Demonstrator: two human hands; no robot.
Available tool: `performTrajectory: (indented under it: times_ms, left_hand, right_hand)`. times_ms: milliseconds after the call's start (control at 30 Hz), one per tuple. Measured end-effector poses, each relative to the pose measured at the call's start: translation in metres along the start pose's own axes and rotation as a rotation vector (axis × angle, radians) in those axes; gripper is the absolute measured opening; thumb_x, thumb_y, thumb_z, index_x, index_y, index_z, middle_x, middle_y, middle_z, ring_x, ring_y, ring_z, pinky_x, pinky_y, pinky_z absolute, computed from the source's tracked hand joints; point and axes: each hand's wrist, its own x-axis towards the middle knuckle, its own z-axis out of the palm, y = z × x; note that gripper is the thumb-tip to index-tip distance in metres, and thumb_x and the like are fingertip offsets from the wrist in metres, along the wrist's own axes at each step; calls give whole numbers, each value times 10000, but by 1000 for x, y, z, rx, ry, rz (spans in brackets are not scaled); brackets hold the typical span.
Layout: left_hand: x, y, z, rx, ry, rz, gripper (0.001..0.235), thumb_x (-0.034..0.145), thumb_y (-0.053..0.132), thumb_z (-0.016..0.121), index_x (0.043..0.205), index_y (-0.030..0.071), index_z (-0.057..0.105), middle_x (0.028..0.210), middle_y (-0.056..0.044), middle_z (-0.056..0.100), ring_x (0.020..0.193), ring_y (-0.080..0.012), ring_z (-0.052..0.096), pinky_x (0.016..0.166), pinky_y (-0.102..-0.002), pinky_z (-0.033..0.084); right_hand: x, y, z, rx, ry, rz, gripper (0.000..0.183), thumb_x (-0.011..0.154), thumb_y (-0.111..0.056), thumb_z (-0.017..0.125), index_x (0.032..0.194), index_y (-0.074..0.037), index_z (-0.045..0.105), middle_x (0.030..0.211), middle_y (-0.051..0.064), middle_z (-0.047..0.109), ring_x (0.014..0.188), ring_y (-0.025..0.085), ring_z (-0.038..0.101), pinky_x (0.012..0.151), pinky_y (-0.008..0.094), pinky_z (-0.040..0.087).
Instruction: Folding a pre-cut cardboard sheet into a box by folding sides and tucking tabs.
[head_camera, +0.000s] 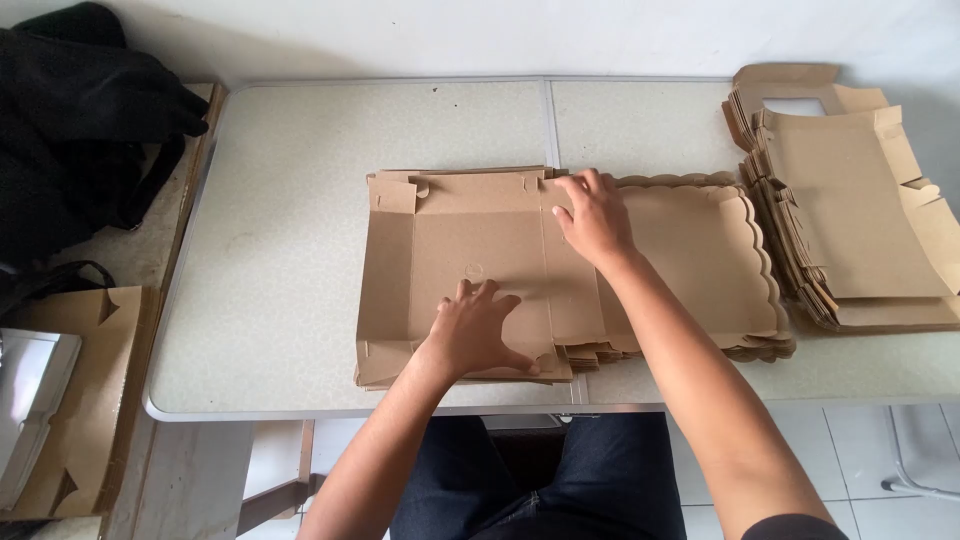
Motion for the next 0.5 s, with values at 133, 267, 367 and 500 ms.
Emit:
performTrajectory:
  times_ms: [133, 267, 367, 500]
  left_hand:
    - [10, -6, 5, -26, -10, 20, 929, 634, 750, 790, 1359, 181, 674, 1372, -150, 628, 1255, -445, 587, 868, -606, 581]
    - [26, -16, 6, -121, -46, 1, 927, 668, 677, 818, 1408, 150, 627, 1336, -171, 657, 1234, -446, 613, 896, -592, 586]
    - [56, -26, 13, -185, -50, -11, 877, 748, 620, 797, 1457, 155, 569, 1344, -181, 660, 1230, -436, 631, 928, -577, 579]
    - [108, -35, 22, -107, 108, -1, 881, 802, 524, 799, 1533, 170, 456, 1394, -188, 610, 1251, -454, 607, 985, -620, 532]
  right_hand:
    - [-12, 31, 57, -41, 262, -113, 333, 900, -179, 753, 1214, -217, 649, 1152, -2, 580, 1128, 249, 604, 959, 434, 472]
    - [-15, 31, 64, -56, 387, -84, 503, 883, -137, 775, 1346, -173, 581, 1049, 24, 609, 1127, 250, 565, 955, 428, 386]
    - [-15, 39, 70, -62, 380, -88, 291, 932, -150, 735, 1202, -158, 627, 980, 10, 593, 1121, 241, 548, 987, 436, 333]
    - [-16, 35, 71, -106, 419, -94, 111, 948, -151, 719, 1043, -168, 663, 905, 27, 623, 1122, 265, 587, 1049, 508, 279]
